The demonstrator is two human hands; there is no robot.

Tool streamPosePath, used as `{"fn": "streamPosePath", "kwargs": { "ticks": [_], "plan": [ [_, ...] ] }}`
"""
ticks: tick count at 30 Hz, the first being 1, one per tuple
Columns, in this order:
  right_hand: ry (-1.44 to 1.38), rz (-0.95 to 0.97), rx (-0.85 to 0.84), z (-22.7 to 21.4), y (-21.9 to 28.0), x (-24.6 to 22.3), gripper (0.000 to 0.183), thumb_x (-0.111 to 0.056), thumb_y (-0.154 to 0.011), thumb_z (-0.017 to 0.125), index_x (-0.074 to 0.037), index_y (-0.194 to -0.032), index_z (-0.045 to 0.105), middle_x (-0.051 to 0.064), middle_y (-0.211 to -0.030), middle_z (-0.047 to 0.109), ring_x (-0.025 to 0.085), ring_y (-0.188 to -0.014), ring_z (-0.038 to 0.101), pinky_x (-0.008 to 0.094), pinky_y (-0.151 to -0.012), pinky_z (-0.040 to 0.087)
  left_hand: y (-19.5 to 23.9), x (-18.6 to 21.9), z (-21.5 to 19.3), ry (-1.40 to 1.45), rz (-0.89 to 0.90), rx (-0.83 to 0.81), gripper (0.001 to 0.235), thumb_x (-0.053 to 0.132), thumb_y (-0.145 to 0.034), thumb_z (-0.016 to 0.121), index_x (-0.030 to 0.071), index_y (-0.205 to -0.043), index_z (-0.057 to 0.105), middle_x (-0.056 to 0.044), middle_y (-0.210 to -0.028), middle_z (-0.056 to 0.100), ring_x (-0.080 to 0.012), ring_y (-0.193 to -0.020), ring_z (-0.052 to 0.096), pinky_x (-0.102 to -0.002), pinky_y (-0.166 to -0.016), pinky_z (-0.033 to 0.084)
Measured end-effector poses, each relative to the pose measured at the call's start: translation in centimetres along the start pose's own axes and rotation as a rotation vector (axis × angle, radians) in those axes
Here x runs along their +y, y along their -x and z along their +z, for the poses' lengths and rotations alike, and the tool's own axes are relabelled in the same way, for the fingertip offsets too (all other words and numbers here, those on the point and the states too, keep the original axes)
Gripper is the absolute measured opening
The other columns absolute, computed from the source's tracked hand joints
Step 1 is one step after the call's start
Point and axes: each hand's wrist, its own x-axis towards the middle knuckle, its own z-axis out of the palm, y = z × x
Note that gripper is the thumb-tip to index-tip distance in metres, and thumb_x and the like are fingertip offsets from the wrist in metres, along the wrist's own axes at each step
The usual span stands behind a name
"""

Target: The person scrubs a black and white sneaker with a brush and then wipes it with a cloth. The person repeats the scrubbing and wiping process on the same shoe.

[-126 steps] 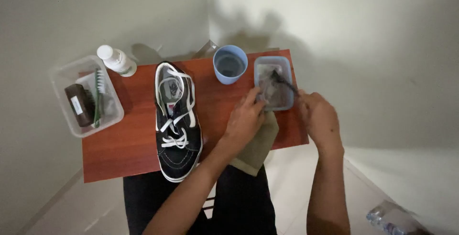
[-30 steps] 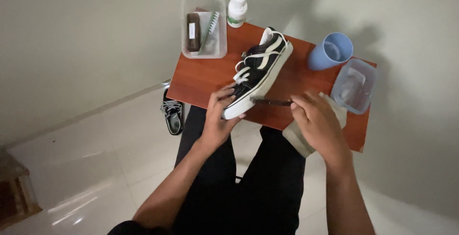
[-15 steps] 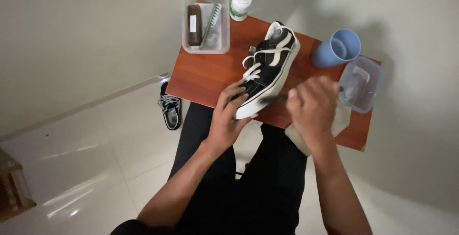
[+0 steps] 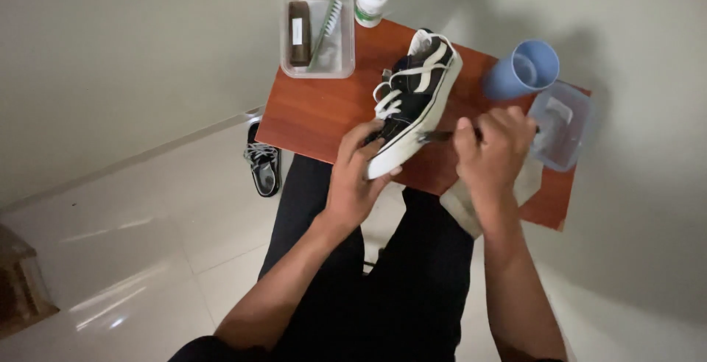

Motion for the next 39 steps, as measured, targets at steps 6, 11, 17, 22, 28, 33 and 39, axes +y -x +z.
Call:
{"fn": "streamPosePath", "kwargs": {
  "ticks": [6, 11, 17, 22, 28, 33, 39],
  "plan": [
    [0.041, -0.028, -0.054, -0.9, -0.9, -2.3, 0.053, -0.036, -0.105, 0.065, -0.012, -0.062, 0.047, 0.007, -0.064, 0.042, 0.032, -0.069, 0.047, 0.046, -0.077, 0.034, 0.0, -0.3, 0.4, -0.005, 0.021, 0.008, 0.052, 0.014, -0.088, 0.083, -0.003, -0.129, 0.057, -0.027, -0.136, 0.059, -0.055, -0.122, 0.057, -0.064, -0.102, 0.048],
    [0.008, -0.059, -0.096, -1.8, -1.6, -3.9, 0.051, -0.035, -0.103, 0.067, -0.011, -0.062, 0.05, 0.008, -0.065, 0.047, 0.033, -0.073, 0.052, 0.046, -0.08, 0.034, -0.5, 0.6, 0.4, -0.07, -0.012, 0.014, 0.056, 0.009, -0.082, 0.088, -0.003, -0.13, 0.062, -0.024, -0.135, 0.063, -0.0507, -0.121, 0.059, -0.061, -0.102, 0.051],
    [-0.056, -0.067, -0.022, -1.2, -2.0, -4.0, 0.057, -0.039, -0.106, 0.063, -0.014, -0.059, 0.044, 0.003, -0.061, 0.04, 0.027, -0.066, 0.046, 0.042, -0.076, 0.035, -0.5, 0.6, 0.7, -0.079, -0.044, -0.002, 0.054, 0.009, -0.083, 0.087, 0.001, -0.131, 0.064, -0.022, -0.135, 0.063, -0.0484, -0.121, 0.059, -0.061, -0.105, 0.049],
    [-0.075, -0.058, 0.022, -1.2, -2.5, -3.0, 0.056, -0.03, -0.107, 0.064, -0.013, -0.058, 0.044, 0.002, -0.059, 0.038, 0.025, -0.062, 0.043, 0.04, -0.07, 0.036, -0.6, 0.7, 0.8, -0.117, -0.036, -0.03, 0.053, 0.011, -0.083, 0.088, 0.003, -0.13, 0.066, -0.02, -0.133, 0.064, -0.0452, -0.12, 0.061, -0.058, -0.107, 0.049],
    [0.016, -0.083, -0.004, -1.5, -2.1, -2.1, 0.051, -0.035, -0.103, 0.068, -0.015, -0.062, 0.046, 0.002, -0.063, 0.041, 0.029, -0.07, 0.05, 0.044, -0.076, 0.038, -0.6, 0.6, 1.2, -0.102, -0.035, -0.043, 0.05, 0.008, -0.082, 0.086, 0.004, -0.128, 0.068, -0.019, -0.131, 0.066, -0.0457, -0.119, 0.061, -0.057, -0.107, 0.049],
    [0.111, -0.14, -0.049, -1.8, -3.2, -2.9, 0.038, -0.024, -0.095, 0.074, -0.011, -0.064, 0.056, 0.007, -0.065, 0.051, 0.031, -0.073, 0.056, 0.047, -0.077, 0.04, -0.2, -0.4, 1.2, -0.094, -0.015, -0.054, 0.055, 0.005, -0.078, 0.086, 0.004, -0.129, 0.067, -0.021, -0.131, 0.066, -0.0489, -0.117, 0.06, -0.059, -0.106, 0.048],
    [0.042, -0.222, -0.025, -2.8, -3.3, -5.7, 0.04, -0.028, -0.09, 0.073, -0.013, -0.06, 0.05, 0.007, -0.067, 0.048, 0.031, -0.072, 0.052, 0.047, -0.074, 0.037, -0.7, 1.1, 1.3, -0.053, -0.061, -0.01, 0.053, 0.004, -0.074, 0.088, 0.003, -0.123, 0.071, -0.017, -0.125, 0.07, -0.0448, -0.116, 0.062, -0.054, -0.107, 0.05]
  ]
}}
